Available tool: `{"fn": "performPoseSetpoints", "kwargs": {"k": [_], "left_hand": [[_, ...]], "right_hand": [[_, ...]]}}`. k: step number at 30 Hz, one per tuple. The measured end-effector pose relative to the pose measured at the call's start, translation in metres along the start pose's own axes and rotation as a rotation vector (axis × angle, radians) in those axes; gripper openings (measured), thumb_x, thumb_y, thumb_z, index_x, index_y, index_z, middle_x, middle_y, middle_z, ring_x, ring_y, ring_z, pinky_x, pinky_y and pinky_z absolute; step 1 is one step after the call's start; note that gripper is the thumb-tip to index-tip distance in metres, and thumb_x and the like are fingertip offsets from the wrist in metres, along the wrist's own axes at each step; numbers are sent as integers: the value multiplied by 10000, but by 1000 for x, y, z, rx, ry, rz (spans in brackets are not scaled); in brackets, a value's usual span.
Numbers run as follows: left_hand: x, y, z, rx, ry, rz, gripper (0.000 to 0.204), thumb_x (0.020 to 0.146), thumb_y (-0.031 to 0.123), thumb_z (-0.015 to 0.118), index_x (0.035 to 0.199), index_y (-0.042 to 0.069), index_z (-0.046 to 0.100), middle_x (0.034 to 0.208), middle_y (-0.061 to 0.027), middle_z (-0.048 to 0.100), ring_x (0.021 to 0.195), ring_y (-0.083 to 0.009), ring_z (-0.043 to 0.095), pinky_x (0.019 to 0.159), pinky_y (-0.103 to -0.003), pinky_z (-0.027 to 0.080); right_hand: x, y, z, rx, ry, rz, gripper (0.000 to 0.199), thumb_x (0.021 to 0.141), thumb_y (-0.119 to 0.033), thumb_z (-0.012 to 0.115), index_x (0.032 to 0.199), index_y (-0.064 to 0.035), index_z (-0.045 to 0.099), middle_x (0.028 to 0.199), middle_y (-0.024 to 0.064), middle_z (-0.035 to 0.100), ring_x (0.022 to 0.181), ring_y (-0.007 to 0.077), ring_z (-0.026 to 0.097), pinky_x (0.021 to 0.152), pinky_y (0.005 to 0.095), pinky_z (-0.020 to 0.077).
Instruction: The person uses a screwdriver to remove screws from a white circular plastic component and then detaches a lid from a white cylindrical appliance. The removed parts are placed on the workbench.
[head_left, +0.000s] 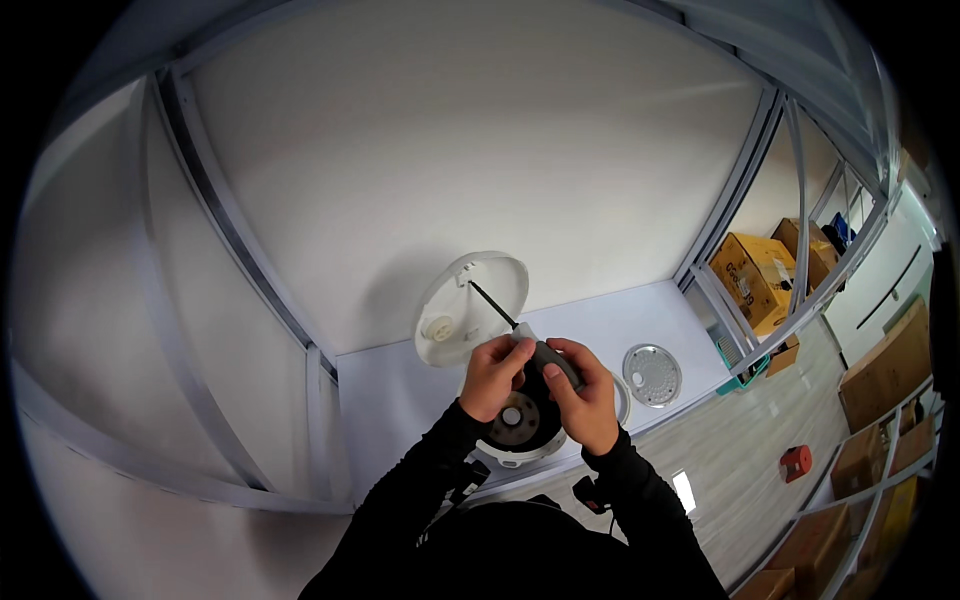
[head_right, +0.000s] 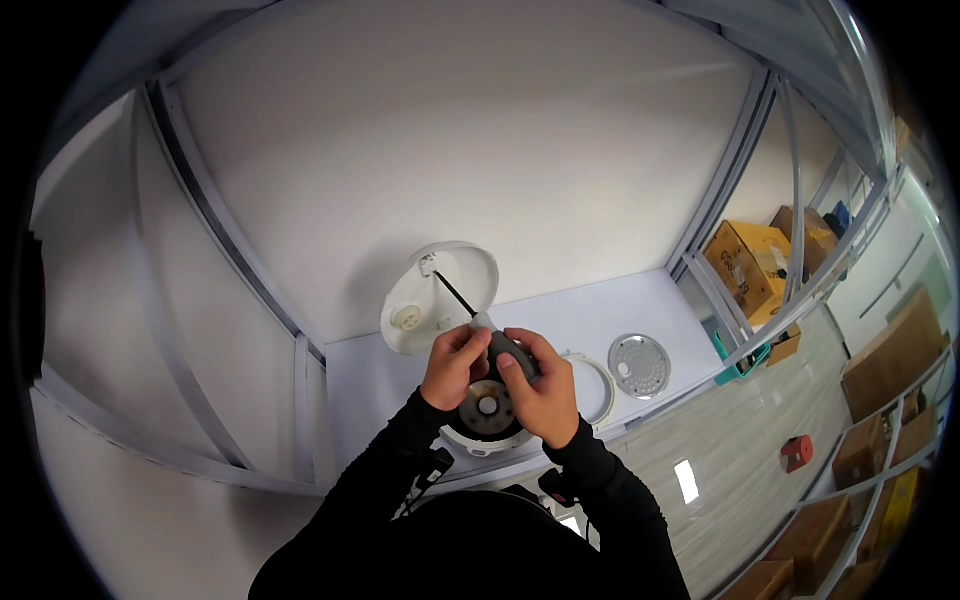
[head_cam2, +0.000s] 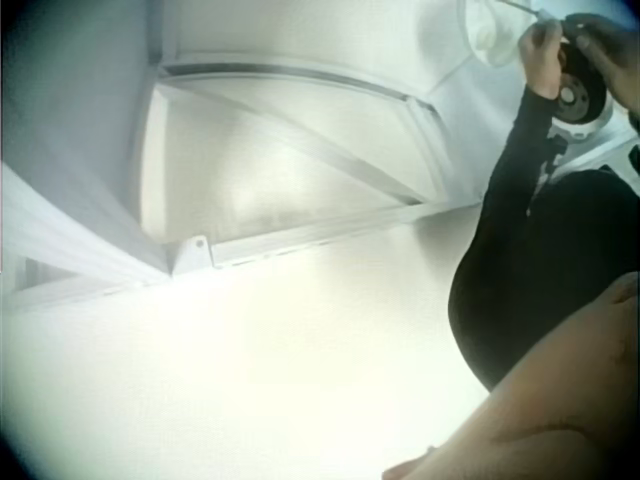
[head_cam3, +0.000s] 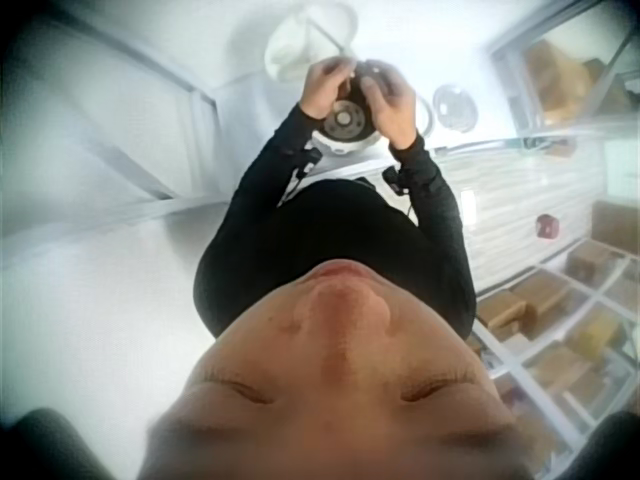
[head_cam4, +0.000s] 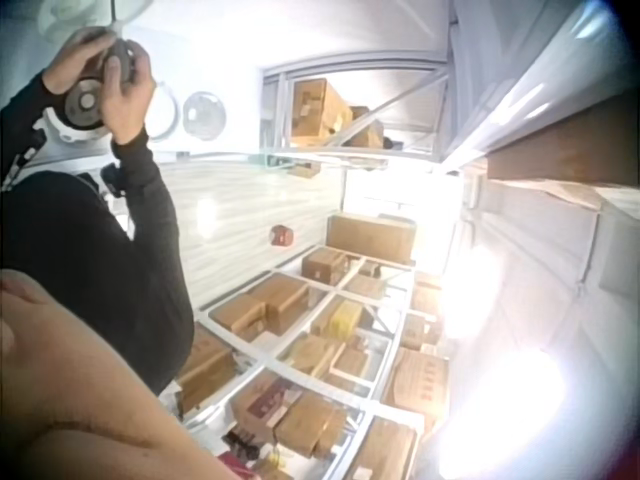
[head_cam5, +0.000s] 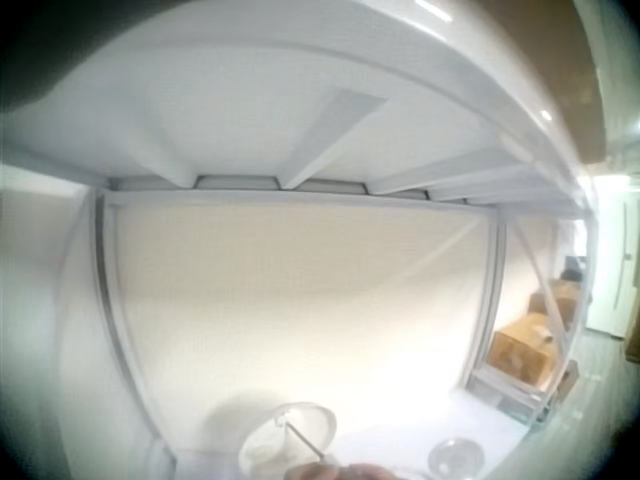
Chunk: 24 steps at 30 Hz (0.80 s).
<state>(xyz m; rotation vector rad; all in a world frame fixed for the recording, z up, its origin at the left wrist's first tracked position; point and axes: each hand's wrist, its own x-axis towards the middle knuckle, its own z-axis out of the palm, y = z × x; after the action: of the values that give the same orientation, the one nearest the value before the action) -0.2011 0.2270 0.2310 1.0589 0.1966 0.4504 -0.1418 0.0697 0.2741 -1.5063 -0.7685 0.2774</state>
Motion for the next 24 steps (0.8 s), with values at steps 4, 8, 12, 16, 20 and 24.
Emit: {"fn": "performPoseSetpoints", "kwargs": {"k": [4,8,12,16,20,24], "left_hand": [[1,-2,0,-37,-13,-7,242,1015,278,695,947,47,666,715,51,540,570,-44,448,516,-238,340],[0,0,4,-49,-6,4,235,1020,276,685,949,53,659,715,55,528,569,-43,436,514,-239,327],[2,-1,5,-62,2,24,235,1020,274,684,940,55,655,721,55,524,571,-42,433,514,-240,324],[3,-1,4,-46,0,19,221,1046,260,641,954,59,639,699,56,520,568,-49,432,538,-254,338],[3,-1,6,-37,-10,22,220,1047,258,640,956,57,640,704,52,524,571,-51,433,539,-254,337],[5,-2,5,-30,-15,18,227,1045,265,642,956,58,639,697,47,520,570,-56,436,537,-256,338]], "right_hand": [[3,2,-2,3,-14,-13,341,968,-140,687,1269,15,644,1049,144,748,919,170,694,829,310,550],[5,-2,-4,19,-32,-23,331,970,-142,687,1259,12,642,1022,136,747,906,169,692,818,311,549],[6,-4,-6,29,-54,0,327,970,-145,687,1254,8,637,985,133,744,893,173,695,805,312,547],[8,-6,-7,-18,-60,19,324,970,-149,686,1251,4,637,964,136,741,879,172,693,792,311,545],[7,-7,-8,2,-55,17,326,970,-155,683,1250,5,637,947,134,738,859,171,686,785,309,542],[8,-2,-9,3,-43,-2,334,968,-158,685,1253,8,634,919,130,736,828,172,681,765,310,539]]}}
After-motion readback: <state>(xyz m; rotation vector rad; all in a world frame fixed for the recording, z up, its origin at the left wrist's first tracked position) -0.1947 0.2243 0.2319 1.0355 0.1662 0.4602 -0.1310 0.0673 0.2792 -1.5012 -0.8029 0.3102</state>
